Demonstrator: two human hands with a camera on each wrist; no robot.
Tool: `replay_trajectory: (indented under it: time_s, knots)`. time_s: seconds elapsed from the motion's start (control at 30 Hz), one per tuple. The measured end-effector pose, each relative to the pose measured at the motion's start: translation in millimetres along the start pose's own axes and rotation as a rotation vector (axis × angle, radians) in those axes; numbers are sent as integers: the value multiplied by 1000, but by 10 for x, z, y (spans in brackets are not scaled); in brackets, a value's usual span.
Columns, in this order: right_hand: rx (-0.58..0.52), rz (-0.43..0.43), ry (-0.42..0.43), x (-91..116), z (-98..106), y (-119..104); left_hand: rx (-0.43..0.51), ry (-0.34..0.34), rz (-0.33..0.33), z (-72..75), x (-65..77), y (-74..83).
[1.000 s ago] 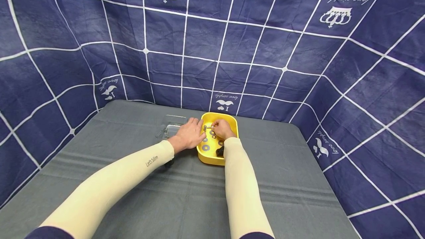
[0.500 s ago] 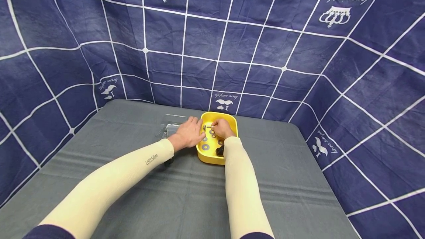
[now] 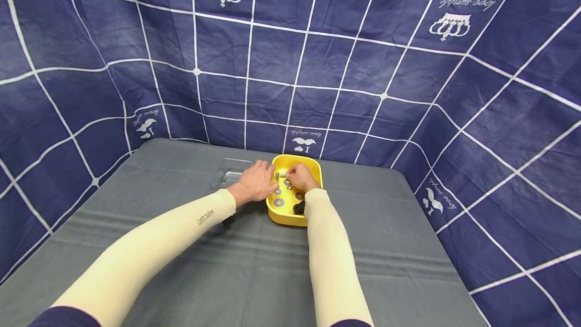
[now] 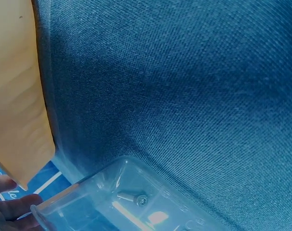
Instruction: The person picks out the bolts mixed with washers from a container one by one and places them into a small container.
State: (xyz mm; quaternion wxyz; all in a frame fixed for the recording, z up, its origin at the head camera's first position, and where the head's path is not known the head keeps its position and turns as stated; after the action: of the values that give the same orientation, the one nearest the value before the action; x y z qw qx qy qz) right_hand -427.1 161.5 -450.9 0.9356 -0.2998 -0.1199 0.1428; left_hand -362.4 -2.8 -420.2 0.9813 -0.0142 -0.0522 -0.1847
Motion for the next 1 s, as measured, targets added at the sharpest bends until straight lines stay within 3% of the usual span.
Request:
replay_trajectory:
  time_s: [0.33,0.57,1.0]
  knots:
    - [-15,16,-9,38,47,-61,-5,-11,-1,42,15,-2]
    - [74,63,8,62,126,-131,24,-1,-4,34,30,-23]
    - [117,104,15,120,321,-257,47,-11,-4,31,67,-154]
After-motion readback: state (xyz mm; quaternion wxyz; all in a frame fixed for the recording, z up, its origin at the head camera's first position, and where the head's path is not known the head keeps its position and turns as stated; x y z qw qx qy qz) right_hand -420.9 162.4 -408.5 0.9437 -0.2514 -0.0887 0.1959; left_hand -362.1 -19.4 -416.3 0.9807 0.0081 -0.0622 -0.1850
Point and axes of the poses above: each hand's wrist, its own x-axis away from the middle knuckle, its own z-axis out of the back of the hand, y = z × x, the point moved 2 cm from there along -x, towards the middle knuckle, and after that the axes turned 12 degrees about -y, right-handed, at the moved point
